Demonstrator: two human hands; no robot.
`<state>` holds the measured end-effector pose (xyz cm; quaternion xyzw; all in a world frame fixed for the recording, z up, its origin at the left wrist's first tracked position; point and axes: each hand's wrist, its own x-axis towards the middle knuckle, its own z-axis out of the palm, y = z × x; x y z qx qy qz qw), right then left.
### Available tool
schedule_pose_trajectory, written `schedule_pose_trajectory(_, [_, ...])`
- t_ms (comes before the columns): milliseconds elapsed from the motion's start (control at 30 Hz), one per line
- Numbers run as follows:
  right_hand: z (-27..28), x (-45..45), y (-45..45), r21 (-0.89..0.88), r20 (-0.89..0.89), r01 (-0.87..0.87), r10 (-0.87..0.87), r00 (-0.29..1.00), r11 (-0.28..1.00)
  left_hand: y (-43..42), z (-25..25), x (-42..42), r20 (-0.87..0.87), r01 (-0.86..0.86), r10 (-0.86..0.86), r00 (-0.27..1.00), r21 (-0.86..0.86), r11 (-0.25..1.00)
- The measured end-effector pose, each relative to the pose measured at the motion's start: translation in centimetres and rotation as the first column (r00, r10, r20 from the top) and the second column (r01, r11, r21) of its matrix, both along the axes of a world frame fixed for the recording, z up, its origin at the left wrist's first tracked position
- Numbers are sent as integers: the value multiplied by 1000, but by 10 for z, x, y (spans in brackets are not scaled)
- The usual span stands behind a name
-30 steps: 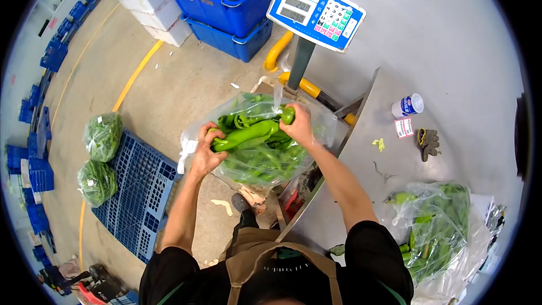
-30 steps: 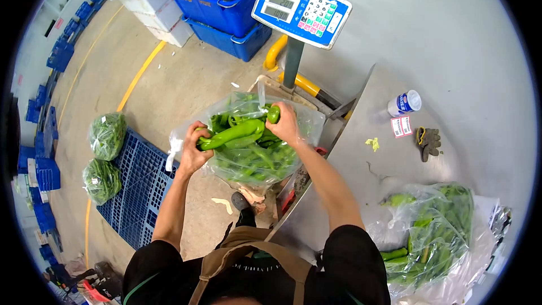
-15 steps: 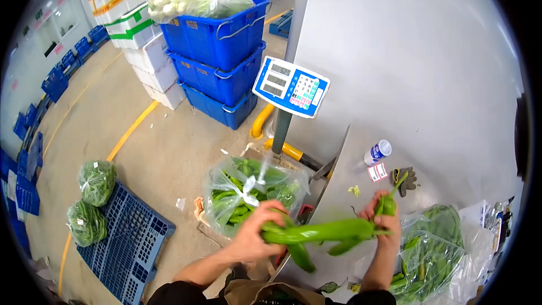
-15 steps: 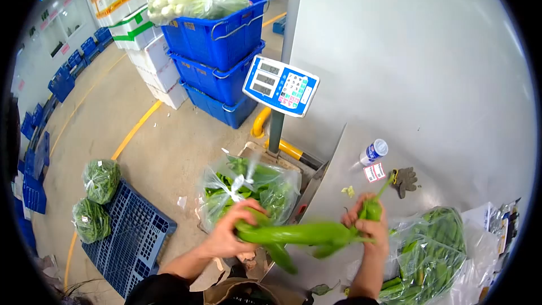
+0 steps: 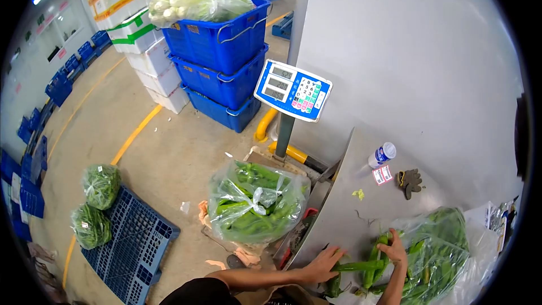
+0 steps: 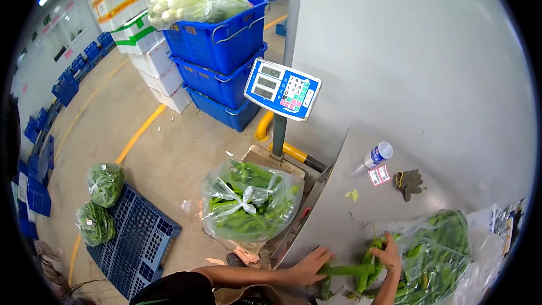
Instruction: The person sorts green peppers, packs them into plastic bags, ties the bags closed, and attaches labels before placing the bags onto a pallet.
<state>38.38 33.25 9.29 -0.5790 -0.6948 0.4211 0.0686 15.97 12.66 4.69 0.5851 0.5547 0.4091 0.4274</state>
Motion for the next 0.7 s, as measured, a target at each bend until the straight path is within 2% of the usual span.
schedule_pose_trajectory(67, [-25, 18, 24, 43, 58, -116, 114, 992, 992, 8, -30, 0, 2, -4, 4, 1000, 38, 999])
schedule_pose_trajectory(100, [-36, 31, 35, 76, 106, -177, 169, 980, 981, 8, -31, -6, -82, 34, -35, 996, -15, 999])
schedule_pose_trajectory(133, [-18, 23, 43, 124, 290, -332, 286, 913, 935, 11, -26, -14, -141, 93, -103, 985, -75, 993])
schedule_pose_trajectory(167, [0, 19, 39, 218, 247, -336, 281, 927, 916, 6, -35, -8, -124, 65, -70, 990, -44, 997])
schedule_pose_trajectory(233, [31, -9, 33, 392, 184, -295, 239, 953, 872, 8, -19, -20, -63, -15, 12, 998, -41, 999])
schedule_pose_trajectory(300, [74, -59, 17, 440, 121, -228, 194, 973, 868, -2, -15, -34, -45, -138, 139, 989, 11, 990])
schedule_pose_trajectory(367, [72, -92, 1, 459, 81, -335, 337, 938, 823, -3, -13, -73, -37, -237, 241, 970, 92, 967])
schedule_pose_trajectory(400, [78, -103, -8, 486, 64, -383, 406, 912, 785, -8, -22, -91, 174, -232, 230, 957, -9, 973])
schedule_pose_trajectory(467, [75, -128, -30, 373, 42, -476, 498, 866, 796, -24, -58, -134, 566, -160, 232, 791, -176, 971])
schedule_pose_trajectory(533, [61, -150, -51, 292, -11, -562, 590, 807, 774, -32, -82, -177, 387, -422, 560, 733, -387, 820])
schedule_pose_trajectory(567, [46, -157, -62, 274, -49, -595, 629, 776, 755, -34, -109, -200, 140, -570, 664, 734, -405, 715])
schedule_pose_trajectory(600, [28, -163, -75, 257, -88, -627, 663, 743, 736, -34, -137, -221, -116, -705, 725, 679, -379, 600])
schedule_pose_trajectory(667, [11, -183, -108, 357, 35, -756, 801, 598, 549, -26, -161, -254, -427, -846, 732, 530, -216, 487])
schedule_pose_trajectory(700, [4, -192, -123, 366, 91, -789, 826, 557, 492, -20, -173, -262, -512, -836, 679, 527, -169, 522])
